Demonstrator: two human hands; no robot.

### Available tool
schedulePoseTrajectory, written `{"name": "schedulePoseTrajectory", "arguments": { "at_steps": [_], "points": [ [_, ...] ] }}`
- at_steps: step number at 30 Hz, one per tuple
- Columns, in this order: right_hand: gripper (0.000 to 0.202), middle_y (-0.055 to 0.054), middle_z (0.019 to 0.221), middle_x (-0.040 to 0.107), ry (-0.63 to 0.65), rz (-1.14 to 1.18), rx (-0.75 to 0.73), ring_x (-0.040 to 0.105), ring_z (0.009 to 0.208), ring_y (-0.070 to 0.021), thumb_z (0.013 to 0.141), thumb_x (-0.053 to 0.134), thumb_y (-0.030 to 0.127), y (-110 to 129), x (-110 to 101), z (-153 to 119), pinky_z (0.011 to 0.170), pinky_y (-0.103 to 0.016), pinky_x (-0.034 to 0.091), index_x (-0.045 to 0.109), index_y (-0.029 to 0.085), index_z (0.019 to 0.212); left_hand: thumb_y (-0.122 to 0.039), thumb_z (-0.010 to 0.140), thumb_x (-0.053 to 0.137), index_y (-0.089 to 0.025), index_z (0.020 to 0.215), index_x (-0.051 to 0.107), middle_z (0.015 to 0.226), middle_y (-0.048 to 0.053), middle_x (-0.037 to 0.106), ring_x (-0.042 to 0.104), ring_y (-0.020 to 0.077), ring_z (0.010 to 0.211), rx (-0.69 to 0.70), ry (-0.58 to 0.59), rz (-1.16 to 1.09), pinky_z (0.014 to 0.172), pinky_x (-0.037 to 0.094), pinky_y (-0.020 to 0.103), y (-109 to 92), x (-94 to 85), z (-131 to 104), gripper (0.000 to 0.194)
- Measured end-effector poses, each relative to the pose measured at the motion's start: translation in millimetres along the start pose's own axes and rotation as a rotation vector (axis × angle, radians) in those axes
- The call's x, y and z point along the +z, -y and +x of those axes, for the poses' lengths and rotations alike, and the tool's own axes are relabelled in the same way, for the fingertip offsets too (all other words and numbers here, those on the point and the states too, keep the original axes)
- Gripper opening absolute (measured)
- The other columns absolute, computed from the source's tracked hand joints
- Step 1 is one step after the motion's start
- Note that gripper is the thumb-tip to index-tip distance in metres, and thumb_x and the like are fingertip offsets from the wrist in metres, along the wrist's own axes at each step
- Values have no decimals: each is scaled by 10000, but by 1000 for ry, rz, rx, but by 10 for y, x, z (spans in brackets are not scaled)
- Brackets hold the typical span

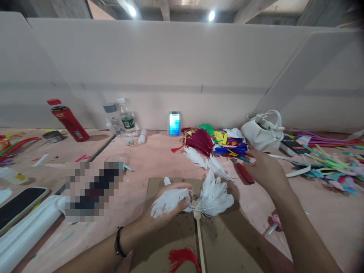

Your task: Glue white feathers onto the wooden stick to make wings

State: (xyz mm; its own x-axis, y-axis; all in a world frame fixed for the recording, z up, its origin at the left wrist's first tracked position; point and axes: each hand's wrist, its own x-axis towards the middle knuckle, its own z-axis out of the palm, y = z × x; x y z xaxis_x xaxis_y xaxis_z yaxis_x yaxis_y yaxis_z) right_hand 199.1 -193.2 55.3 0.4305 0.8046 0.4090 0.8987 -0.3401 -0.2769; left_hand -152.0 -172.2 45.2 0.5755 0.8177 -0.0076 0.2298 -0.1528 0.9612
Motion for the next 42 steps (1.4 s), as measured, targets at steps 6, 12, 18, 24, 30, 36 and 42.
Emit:
{"name": "schedulePoseTrajectory", "arguments": {
  "at_steps": [6, 12, 18, 24, 30, 36, 42],
  "points": [
    [433, -23, 572, 604, 159, 511, -67, 558, 576, -186, 885, 591, 527, 498, -134, -206, 548, -298, 369, 570, 218, 582, -585, 914, 597, -145, 944, 740, 756, 37, 681, 599, 155, 667, -17, 29, -99, 622, 473, 262, 166, 59, 123, 464],
    [295, -55, 996, 737, 651, 967, -219, 657, 802, -193, 782, 772, 426, 1146, -20, -665, 632, -261, 477, 746, 207, 979, -544, 977, 505, -151, 859, 643, 744, 26, 655, 554, 110, 546, -1, 245, -104, 498, 393, 212, 159, 117, 97, 433],
    [311, -6, 613, 667, 670, 1167, -51, 582, 548, -138, 833, 700, 459, 1246, 134, -805, 539, -246, 439, 693, 178, 700, -412, 956, 576, -142, 916, 665, 757, 15, 650, 548, 104, 573, 31, 259, -56, 559, 404, 220, 116, 131, 56, 287],
    [405, -28, 611, 684, 679, 1242, 126, 620, 551, -162, 759, 749, 565, 1248, 166, -802, 567, -276, 495, 714, 163, 719, -341, 986, 513, -180, 1463, 428, 738, -25, 630, 567, 147, 647, 134, 125, 131, 625, 411, 254, 177, 128, 34, 511],
    [368, -51, 663, 714, 413, 1103, 98, 675, 648, -210, 794, 726, 534, 1138, 124, -709, 623, -301, 506, 689, 180, 699, -530, 957, 566, -209, 1093, 627, 691, -27, 620, 560, 161, 626, 116, 139, 509, 582, 335, 275, 254, 177, -58, 354],
    [348, -50, 814, 747, 297, 1190, 82, 700, 754, -230, 805, 718, 538, 977, 136, -531, 696, -322, 527, 669, 198, 862, -596, 816, 693, -206, 954, 615, 953, 63, 673, 620, 280, 853, 259, 195, 857, 704, 406, 362, 192, 310, -215, 420],
    [300, -60, 853, 748, 523, 997, -42, 704, 826, -257, 878, 646, 480, 977, 239, -587, 723, -352, 526, 691, 184, 880, -153, 716, 610, -200, 936, 565, 1019, 84, 622, 566, 281, 957, 257, 104, 936, 792, 439, 387, 140, 191, -107, 229]
  ]
}}
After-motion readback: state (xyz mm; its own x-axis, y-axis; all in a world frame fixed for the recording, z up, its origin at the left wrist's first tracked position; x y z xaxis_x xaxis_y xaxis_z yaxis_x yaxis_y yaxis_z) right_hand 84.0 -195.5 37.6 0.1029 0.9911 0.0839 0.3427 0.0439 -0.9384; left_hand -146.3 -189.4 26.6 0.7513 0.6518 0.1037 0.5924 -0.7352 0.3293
